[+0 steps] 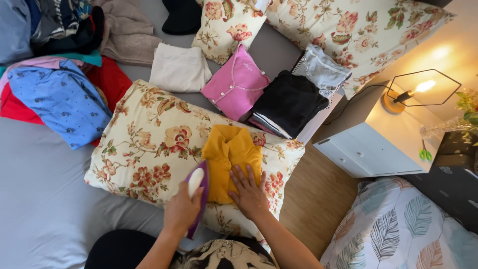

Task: The person irons a yellow shirt on a floral-patterned ironing board. They smooth the fabric with their hands, use a purple iron to press the garment, and fold the shirt into a neat stack.

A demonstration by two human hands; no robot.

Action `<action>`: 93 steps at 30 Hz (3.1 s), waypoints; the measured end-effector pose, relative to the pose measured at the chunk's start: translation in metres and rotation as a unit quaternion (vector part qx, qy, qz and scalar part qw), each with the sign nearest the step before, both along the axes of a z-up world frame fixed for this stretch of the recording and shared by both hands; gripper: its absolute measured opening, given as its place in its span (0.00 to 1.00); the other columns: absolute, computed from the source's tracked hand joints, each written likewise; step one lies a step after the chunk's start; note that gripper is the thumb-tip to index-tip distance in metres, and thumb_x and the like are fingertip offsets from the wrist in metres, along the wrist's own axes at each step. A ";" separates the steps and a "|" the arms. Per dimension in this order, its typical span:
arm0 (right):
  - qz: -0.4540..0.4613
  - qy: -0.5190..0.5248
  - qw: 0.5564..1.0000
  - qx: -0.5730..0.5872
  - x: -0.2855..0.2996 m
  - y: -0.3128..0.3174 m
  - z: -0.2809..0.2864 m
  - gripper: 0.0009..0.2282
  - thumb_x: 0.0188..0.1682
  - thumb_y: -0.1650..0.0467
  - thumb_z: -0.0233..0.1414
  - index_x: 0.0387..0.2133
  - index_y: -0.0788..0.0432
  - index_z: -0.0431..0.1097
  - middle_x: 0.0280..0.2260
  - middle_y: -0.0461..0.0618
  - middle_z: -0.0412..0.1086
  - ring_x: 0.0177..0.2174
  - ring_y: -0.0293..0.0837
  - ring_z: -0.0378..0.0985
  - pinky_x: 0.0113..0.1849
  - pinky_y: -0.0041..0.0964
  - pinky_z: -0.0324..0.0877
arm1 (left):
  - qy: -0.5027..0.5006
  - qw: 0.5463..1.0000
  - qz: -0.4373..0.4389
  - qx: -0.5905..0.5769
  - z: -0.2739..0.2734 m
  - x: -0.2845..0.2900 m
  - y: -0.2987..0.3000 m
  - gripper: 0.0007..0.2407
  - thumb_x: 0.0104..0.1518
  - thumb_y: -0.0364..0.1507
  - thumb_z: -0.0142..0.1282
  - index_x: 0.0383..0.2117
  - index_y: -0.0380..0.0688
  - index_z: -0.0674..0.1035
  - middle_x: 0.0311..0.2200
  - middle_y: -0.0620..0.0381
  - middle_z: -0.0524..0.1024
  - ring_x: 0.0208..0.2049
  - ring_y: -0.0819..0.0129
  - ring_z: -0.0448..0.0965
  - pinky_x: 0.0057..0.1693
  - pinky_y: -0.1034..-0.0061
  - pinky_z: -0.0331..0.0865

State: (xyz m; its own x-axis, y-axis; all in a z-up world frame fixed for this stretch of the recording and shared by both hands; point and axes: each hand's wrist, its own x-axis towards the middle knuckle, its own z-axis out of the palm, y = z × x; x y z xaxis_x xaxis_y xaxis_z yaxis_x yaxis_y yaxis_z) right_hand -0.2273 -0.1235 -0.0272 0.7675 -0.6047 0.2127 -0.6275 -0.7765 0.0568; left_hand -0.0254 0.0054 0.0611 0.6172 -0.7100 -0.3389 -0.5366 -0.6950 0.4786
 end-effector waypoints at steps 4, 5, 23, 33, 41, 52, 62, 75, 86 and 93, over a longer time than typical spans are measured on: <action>-0.002 -0.004 0.997 0.080 -0.003 0.003 0.009 0.31 0.57 0.49 0.34 0.70 0.47 0.45 0.72 0.40 0.38 0.70 0.52 0.29 0.62 0.70 0.23 | -0.008 0.998 0.024 0.049 -0.005 0.030 0.011 0.25 0.62 0.48 0.44 0.60 0.46 0.65 0.32 0.39 0.83 0.31 0.40 0.84 0.38 0.51 0.77; 0.000 -0.010 0.997 0.074 -0.003 0.003 0.015 0.31 0.56 0.49 0.36 0.71 0.47 0.46 0.72 0.40 0.39 0.70 0.52 0.30 0.62 0.70 0.24 | -0.007 0.999 0.043 0.024 -0.001 0.031 0.012 0.23 0.62 0.48 0.46 0.52 0.43 0.68 0.31 0.38 0.82 0.31 0.38 0.83 0.39 0.51 0.75; -0.031 -0.049 0.978 0.202 -0.010 0.001 0.041 0.30 0.56 0.53 0.40 0.70 0.50 0.47 0.72 0.40 0.40 0.70 0.49 0.31 0.63 0.65 0.27 | -0.029 0.995 0.071 0.061 -0.012 0.045 0.026 0.23 0.61 0.51 0.46 0.50 0.46 0.70 0.33 0.39 0.83 0.34 0.35 0.82 0.42 0.49 0.74; -0.346 -0.205 0.800 0.445 -0.025 0.005 0.049 0.27 0.53 0.52 0.42 0.61 0.55 0.58 0.50 0.52 0.74 0.46 0.52 0.79 0.45 0.44 0.71 | 0.155 0.981 -0.086 0.077 0.111 -0.008 -0.048 0.22 0.66 0.43 0.45 0.58 0.42 0.63 0.32 0.44 0.81 0.24 0.58 0.89 0.24 0.75 0.87; -0.346 -0.188 0.785 0.478 -0.035 -0.005 0.004 0.26 0.55 0.51 0.34 0.64 0.44 0.57 0.58 0.51 0.69 0.55 0.56 0.72 0.53 0.51 0.66 | 0.088 0.983 -0.162 -0.005 0.006 -0.076 -0.099 0.23 0.60 0.51 0.46 0.50 0.46 0.70 0.39 0.37 0.81 0.43 0.37 0.82 0.48 0.49 0.75; -0.390 -0.251 0.694 0.551 -0.032 -0.005 0.041 0.23 0.54 0.54 0.37 0.62 0.40 0.64 0.47 0.43 0.76 0.44 0.43 0.78 0.45 0.37 0.70 | 0.097 0.978 -0.185 -0.011 0.007 -0.079 -0.072 0.20 0.59 0.44 0.49 0.48 0.42 0.72 0.39 0.43 0.81 0.40 0.40 0.81 0.46 0.52 0.73; -0.371 -0.279 0.700 0.542 -0.040 -0.011 0.010 0.20 0.56 0.56 0.38 0.56 0.47 0.68 0.43 0.43 0.76 0.40 0.41 0.76 0.42 0.34 0.69 | 0.090 0.979 -0.183 -0.022 0.029 -0.093 -0.118 0.19 0.63 0.44 0.48 0.41 0.37 0.71 0.33 0.39 0.81 0.34 0.41 0.84 0.43 0.56 0.76; -0.422 -0.234 0.770 0.418 -0.022 0.014 0.012 0.19 0.57 0.55 0.35 0.54 0.48 0.63 0.45 0.49 0.75 0.39 0.53 0.79 0.40 0.49 0.72 | 0.022 0.998 -0.064 -0.002 0.025 0.000 -0.019 0.19 0.61 0.48 0.47 0.43 0.44 0.69 0.32 0.40 0.82 0.31 0.38 0.83 0.39 0.49 0.72; -0.422 -0.201 0.774 0.427 -0.020 0.015 0.018 0.16 0.57 0.55 0.35 0.51 0.46 0.61 0.42 0.47 0.76 0.39 0.52 0.79 0.41 0.48 0.71 | -0.033 0.996 0.077 0.024 -0.026 0.043 0.016 0.22 0.61 0.50 0.45 0.48 0.45 0.73 0.32 0.38 0.83 0.33 0.36 0.83 0.40 0.50 0.74; -0.436 -0.182 0.778 0.414 -0.025 0.010 -0.003 0.17 0.57 0.52 0.34 0.38 0.49 0.61 0.34 0.51 0.77 0.33 0.57 0.79 0.35 0.53 0.69 | 0.051 0.993 0.095 -0.055 0.042 0.022 -0.002 0.22 0.63 0.45 0.48 0.52 0.38 0.69 0.26 0.43 0.82 0.24 0.48 0.85 0.33 0.57 0.77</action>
State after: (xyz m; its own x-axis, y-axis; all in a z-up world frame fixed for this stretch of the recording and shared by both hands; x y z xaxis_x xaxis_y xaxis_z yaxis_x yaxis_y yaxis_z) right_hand -0.2519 -0.1133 -0.0305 -0.0314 -0.9074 -0.4191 -0.7938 0.2775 -0.5412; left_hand -0.0032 0.0038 0.1029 0.7101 -0.6205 -0.3329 -0.3464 -0.7194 0.6020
